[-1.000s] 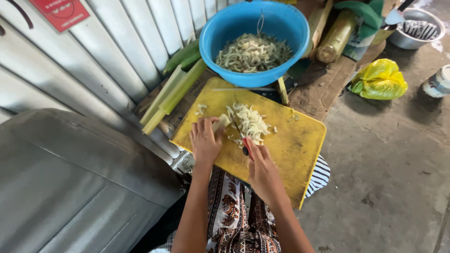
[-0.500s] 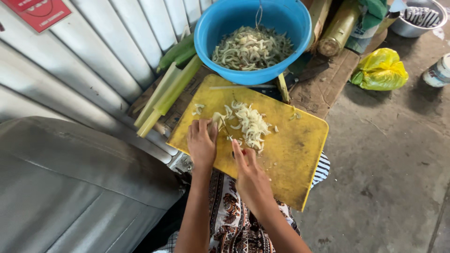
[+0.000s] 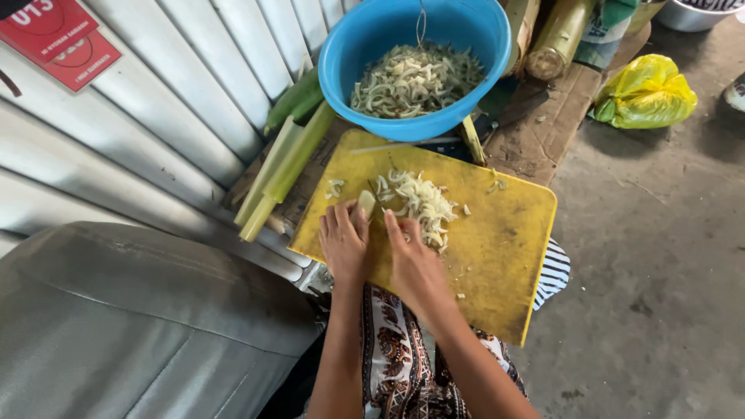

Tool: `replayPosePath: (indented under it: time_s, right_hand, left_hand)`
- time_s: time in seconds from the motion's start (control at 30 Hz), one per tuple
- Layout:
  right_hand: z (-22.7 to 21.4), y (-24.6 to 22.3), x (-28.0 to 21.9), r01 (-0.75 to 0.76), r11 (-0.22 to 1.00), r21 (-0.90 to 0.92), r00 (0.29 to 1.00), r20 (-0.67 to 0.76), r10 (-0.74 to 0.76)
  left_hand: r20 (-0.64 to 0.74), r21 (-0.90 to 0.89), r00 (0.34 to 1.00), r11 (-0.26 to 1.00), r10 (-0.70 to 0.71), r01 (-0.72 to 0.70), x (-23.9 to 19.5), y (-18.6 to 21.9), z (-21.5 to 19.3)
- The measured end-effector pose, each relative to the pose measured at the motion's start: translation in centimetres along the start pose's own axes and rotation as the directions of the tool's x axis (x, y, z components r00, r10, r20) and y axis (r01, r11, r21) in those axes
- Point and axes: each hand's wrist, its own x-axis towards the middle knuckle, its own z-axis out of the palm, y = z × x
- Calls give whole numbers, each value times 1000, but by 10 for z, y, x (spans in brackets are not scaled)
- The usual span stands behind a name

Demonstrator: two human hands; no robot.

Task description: The person slices stalks of lemongrass on a yellow cutting board using a knife and places the sliced pieces into a blue bowl.

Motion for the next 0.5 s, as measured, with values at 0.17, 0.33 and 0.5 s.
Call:
replayPosePath:
  time_s: [0.17,0.33,0.5]
  right_hand:
    - [-1,18,-16,171,977,126,949,-286,-129]
    - [-5,18,-28,145,978,153,962,-255,-102]
    - [-7,15,-35,141,974,178,964,-247,-94]
  left_hand:
    - [-48,-109,999,994,-12,7,-2,-3,2]
    - [-150,-252,989,967,1,-39,-8,-8,-1]
    - [-36,-320,999,947,-29,16,-5,-3,-9]
